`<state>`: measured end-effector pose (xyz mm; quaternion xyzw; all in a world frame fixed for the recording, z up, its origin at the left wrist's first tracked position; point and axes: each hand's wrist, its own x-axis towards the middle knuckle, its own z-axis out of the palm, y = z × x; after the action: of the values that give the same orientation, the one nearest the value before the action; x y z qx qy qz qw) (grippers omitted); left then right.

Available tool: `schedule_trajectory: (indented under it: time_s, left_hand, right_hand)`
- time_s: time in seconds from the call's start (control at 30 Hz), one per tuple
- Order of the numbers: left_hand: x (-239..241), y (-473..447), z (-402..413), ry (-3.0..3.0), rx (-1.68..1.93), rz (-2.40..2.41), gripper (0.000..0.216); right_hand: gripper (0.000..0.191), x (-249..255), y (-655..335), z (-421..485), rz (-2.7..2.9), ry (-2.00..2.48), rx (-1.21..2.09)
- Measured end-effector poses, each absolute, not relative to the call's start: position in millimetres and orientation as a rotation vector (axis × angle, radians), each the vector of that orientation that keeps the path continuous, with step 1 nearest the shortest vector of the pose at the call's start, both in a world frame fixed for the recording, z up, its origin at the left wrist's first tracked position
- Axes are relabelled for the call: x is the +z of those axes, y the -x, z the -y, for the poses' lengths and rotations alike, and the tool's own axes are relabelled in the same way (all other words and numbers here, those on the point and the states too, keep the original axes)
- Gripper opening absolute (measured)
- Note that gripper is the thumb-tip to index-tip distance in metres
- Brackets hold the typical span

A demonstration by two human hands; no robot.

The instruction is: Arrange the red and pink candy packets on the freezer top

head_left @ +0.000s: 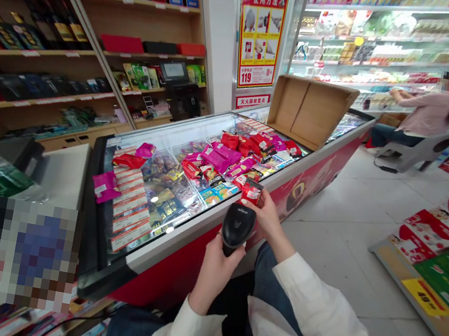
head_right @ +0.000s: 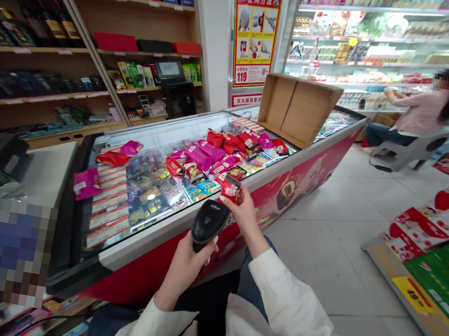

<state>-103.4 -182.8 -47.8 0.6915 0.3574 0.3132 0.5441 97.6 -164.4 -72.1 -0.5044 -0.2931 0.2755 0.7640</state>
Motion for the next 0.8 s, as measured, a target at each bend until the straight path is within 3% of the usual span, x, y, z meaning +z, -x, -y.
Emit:
schedule_trajectory:
  time_s: [0.33, 0.47, 0.57, 0.63, 0.8]
  left_hand:
    - [-68.0, 105.3, 177.5, -1.616, 0.808, -0.870, 0.023]
    - [-71.8, 112.8, 174.5, -1.596, 0.825, -0.897, 0.027]
    - [-65.8, 119.6, 173.8, -1.560, 0.831, -0.924, 0.028]
    - [-59.4, 124.4, 173.7, -1.546, 0.824, -0.945, 0.028]
    - [-52.0, 137.0, 171.0, -1.496, 0.845, -0.973, 0.028]
  right_hand:
    - [0.070, -56.4, -100.8, 163.6, 0.621, 1.158, 0.513]
    - [0.054, -20.7, -124.3, 141.4, 0.905, 1.370, 0.226]
    - [0.053, 11.8, -140.5, 105.3, 1.127, 1.536, 0.003]
    - [0.053, 29.2, -146.4, 75.5, 1.202, 1.624, -0.072]
    - [0.030, 49.3, -146.9, 13.6, 1.383, 1.853, -0.144]
